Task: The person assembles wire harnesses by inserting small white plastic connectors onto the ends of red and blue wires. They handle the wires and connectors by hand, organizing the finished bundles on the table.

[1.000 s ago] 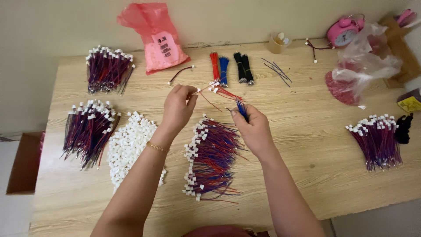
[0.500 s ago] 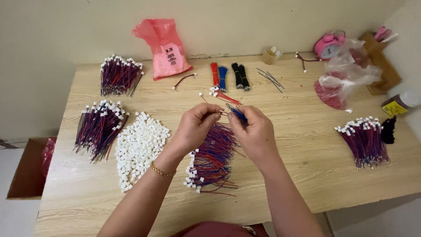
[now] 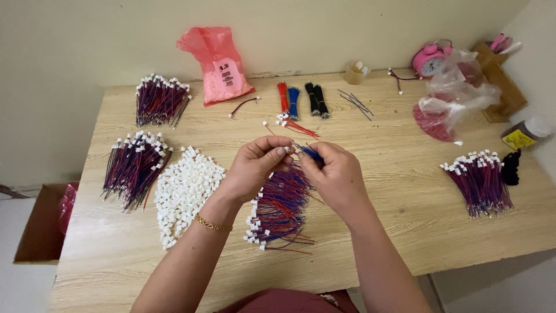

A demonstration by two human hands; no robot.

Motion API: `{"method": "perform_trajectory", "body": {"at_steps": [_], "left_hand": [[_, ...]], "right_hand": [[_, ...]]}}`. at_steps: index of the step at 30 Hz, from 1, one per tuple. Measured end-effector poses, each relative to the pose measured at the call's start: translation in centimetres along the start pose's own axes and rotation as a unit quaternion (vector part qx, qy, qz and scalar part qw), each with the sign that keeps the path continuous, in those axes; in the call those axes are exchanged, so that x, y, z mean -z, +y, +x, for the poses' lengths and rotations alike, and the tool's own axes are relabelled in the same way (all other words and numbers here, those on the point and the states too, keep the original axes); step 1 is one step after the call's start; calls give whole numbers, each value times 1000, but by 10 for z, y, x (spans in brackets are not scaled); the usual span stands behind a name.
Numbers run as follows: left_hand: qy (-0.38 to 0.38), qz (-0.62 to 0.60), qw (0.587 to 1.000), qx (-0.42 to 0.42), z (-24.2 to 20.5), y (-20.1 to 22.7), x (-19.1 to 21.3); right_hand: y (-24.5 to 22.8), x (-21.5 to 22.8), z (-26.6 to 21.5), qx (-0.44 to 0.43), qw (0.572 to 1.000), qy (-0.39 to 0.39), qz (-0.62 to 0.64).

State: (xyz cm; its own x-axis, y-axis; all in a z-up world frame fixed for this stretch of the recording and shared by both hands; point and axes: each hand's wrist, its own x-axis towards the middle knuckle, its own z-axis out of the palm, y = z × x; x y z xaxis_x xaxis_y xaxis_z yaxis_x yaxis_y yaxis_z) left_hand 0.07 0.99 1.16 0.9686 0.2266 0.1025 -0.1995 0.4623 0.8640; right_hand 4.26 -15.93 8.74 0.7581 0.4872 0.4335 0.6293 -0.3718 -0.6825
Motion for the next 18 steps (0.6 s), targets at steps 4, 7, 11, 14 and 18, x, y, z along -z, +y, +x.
{"method": "perform_trajectory", "body": {"at_steps": [4,7,11,14,18], "left_hand": [[-2,9,1000,-4,1,-9,5],[-3,5,1000,-8,0,-8,5],[-2,33,999,-10,-1,-4,3],[5,43,999,-11,0,-4,2],[11,33,999,-11,0,-6,2]], "right_hand": [[-4,2,0,-1,1000,1,5],[-5,1,-2,-17,1000,12,-12],[-5,1,-2,-20,999,17,-38],[3,-4,0,-13,999,21,-44],[14,-13,-3,-2,997,26,-79]]}}
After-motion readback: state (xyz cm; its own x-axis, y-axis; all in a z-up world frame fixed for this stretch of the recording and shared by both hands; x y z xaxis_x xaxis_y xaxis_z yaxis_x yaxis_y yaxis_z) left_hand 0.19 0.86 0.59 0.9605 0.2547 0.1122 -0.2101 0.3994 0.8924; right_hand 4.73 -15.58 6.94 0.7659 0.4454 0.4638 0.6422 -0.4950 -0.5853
